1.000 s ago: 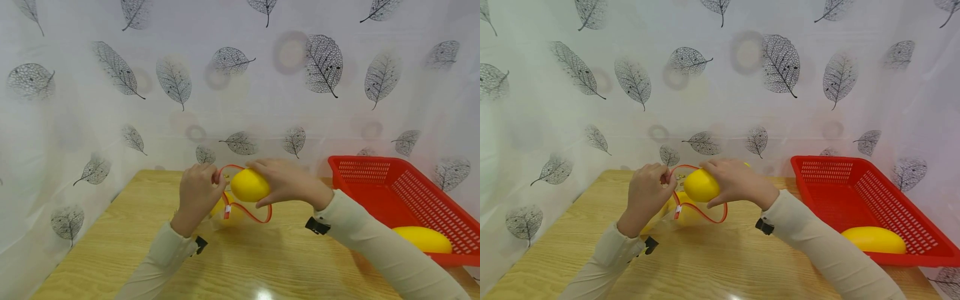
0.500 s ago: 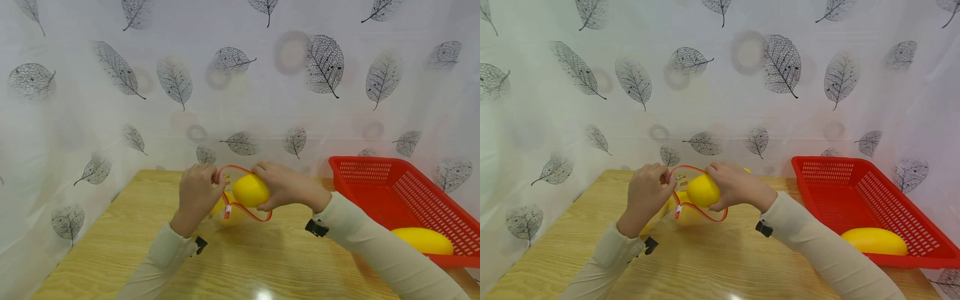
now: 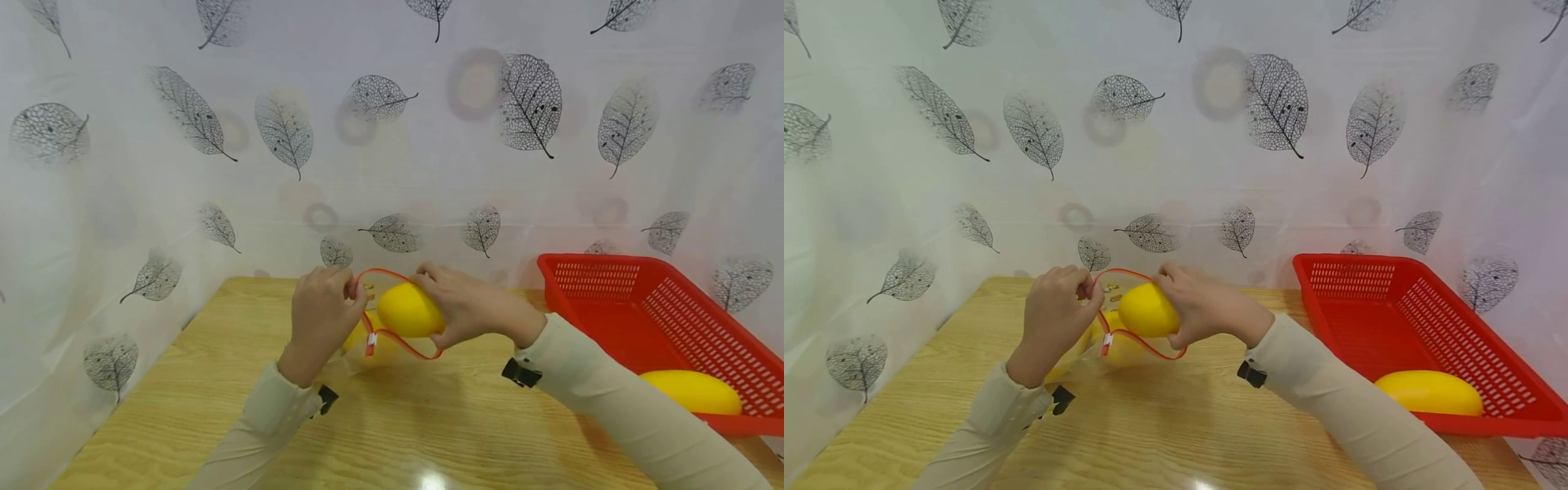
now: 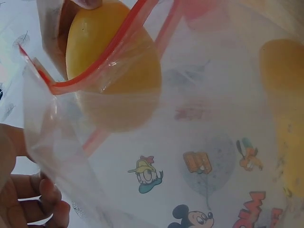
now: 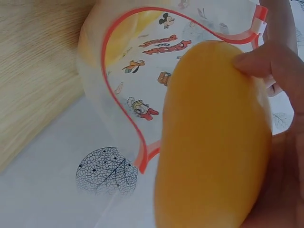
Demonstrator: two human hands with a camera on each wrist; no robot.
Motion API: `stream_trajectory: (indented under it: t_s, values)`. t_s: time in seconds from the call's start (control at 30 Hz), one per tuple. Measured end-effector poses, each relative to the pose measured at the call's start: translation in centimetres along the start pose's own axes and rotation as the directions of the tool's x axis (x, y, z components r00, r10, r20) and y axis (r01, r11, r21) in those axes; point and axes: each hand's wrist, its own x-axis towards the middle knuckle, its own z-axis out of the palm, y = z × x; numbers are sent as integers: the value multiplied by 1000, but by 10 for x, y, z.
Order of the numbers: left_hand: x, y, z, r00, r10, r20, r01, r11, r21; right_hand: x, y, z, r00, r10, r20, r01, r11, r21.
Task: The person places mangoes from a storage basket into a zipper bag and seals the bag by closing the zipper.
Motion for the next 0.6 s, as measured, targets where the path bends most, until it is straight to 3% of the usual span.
stream_trajectory:
  t_s: [0.6]
  values:
    - [1, 3, 0, 1000, -19, 14, 19, 1000, 12, 2, 2, 11, 991, -22, -128, 27, 999, 35]
